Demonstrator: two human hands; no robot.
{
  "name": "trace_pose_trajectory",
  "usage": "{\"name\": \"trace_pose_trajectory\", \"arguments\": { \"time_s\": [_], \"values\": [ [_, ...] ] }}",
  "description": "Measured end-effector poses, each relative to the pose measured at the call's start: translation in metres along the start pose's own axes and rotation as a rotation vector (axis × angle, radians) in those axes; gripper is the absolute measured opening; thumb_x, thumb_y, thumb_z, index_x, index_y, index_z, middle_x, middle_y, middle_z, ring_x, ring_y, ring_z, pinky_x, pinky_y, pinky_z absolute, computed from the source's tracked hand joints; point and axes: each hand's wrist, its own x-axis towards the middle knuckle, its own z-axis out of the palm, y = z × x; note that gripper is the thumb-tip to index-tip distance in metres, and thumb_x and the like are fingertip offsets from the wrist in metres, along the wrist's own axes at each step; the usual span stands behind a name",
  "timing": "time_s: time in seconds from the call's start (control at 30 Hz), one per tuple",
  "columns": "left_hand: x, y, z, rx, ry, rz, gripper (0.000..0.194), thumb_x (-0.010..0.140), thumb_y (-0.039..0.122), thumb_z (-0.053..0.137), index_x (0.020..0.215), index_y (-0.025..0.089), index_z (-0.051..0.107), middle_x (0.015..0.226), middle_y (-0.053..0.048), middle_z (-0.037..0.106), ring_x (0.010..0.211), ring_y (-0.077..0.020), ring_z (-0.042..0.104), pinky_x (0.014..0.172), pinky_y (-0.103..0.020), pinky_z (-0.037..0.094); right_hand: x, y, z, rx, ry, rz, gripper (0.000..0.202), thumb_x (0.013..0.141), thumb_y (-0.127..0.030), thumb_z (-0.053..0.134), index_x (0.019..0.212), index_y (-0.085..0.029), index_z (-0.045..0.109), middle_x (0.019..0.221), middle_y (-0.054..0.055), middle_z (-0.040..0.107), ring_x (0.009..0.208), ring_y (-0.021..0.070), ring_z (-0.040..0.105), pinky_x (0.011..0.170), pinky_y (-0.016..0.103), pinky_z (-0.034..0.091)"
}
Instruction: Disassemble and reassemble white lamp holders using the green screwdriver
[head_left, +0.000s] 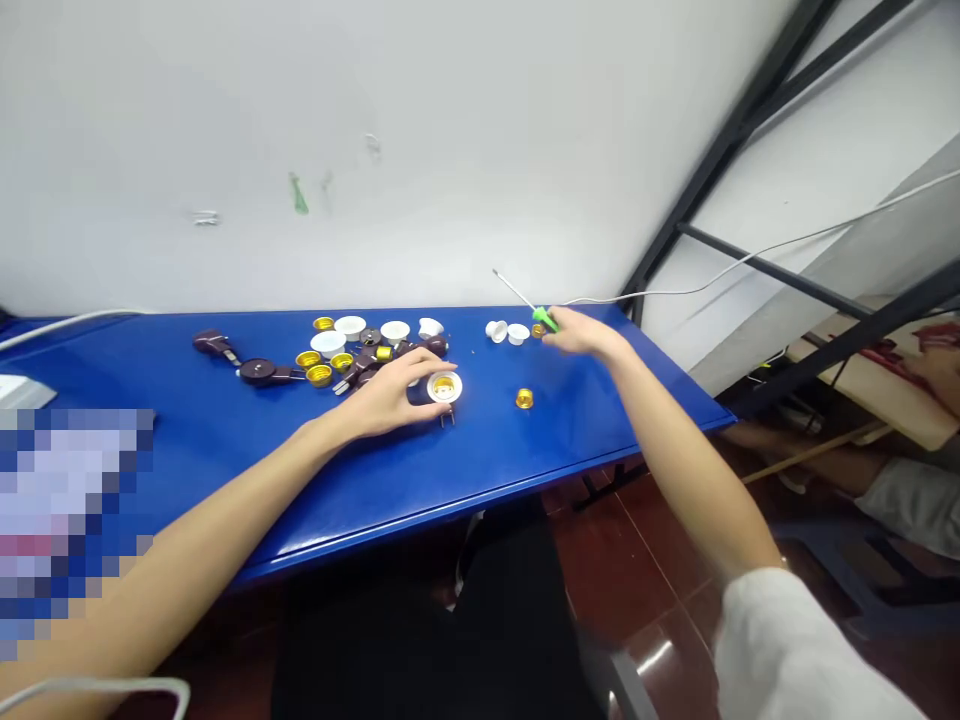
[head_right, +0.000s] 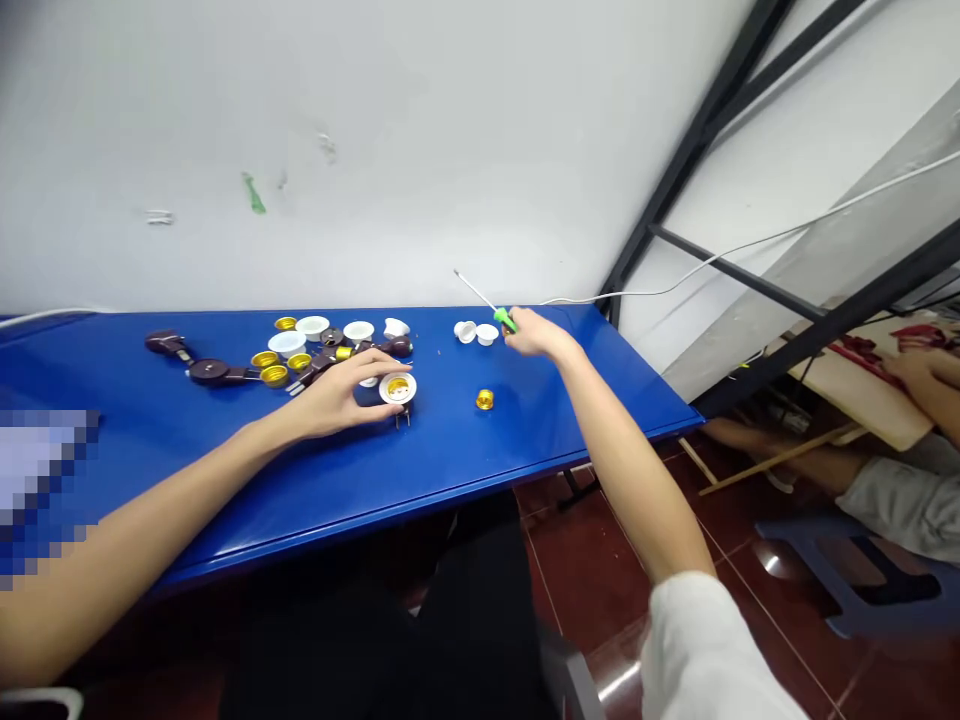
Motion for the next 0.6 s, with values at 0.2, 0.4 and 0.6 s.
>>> {"name": "trace_pose_trajectory", "arguments": {
  "time_s": [0.2, 0.4, 0.6],
  "values": [
    [-0.001, 0.000, -0.001, 0.000, -0.010, -0.011, 0.056, 0.091, 0.056, 0.073, 0.136, 0.024, 0.071, 0.132, -0.011, 0.067, 0.124, -0.0264, 0.065, 0.112, -0.044, 0.053, -0.013, 0.036, 0.055, -0.172, -0.005, 0.067, 0.017, 0.101, -0.029, 0.071, 0.105, -0.013, 0.069, 0.107, 0.006, 0.068, 0.096, 0.0169, 0.066, 0.088, 0.037, 0.057],
    [0.000, 0.011, -0.022, 0.002, 0.144, -0.081, 0.067, 0.086, 0.067, 0.075, 0.138, 0.024, 0.070, 0.137, -0.009, 0.066, 0.127, -0.0247, 0.063, 0.114, -0.044, 0.052, -0.013, 0.034, 0.071, -0.125, 0.044, 0.028, 0.023, 0.098, -0.026, 0.075, 0.116, -0.013, 0.071, 0.119, 0.008, 0.072, 0.111, 0.0224, 0.068, 0.102, 0.045, 0.055],
    [0.006, 0.040, -0.076, -0.022, 0.557, -0.053, 0.067, 0.090, 0.066, 0.074, 0.139, 0.021, 0.064, 0.127, 0.002, 0.071, 0.115, -0.0117, 0.062, 0.111, -0.040, 0.055, -0.034, 0.014, 0.048, -0.044, 0.108, -0.033, 0.027, 0.091, -0.028, 0.080, 0.115, -0.017, 0.075, 0.120, 0.014, 0.073, 0.115, 0.0292, 0.067, 0.106, 0.047, 0.053]
  ]
}}
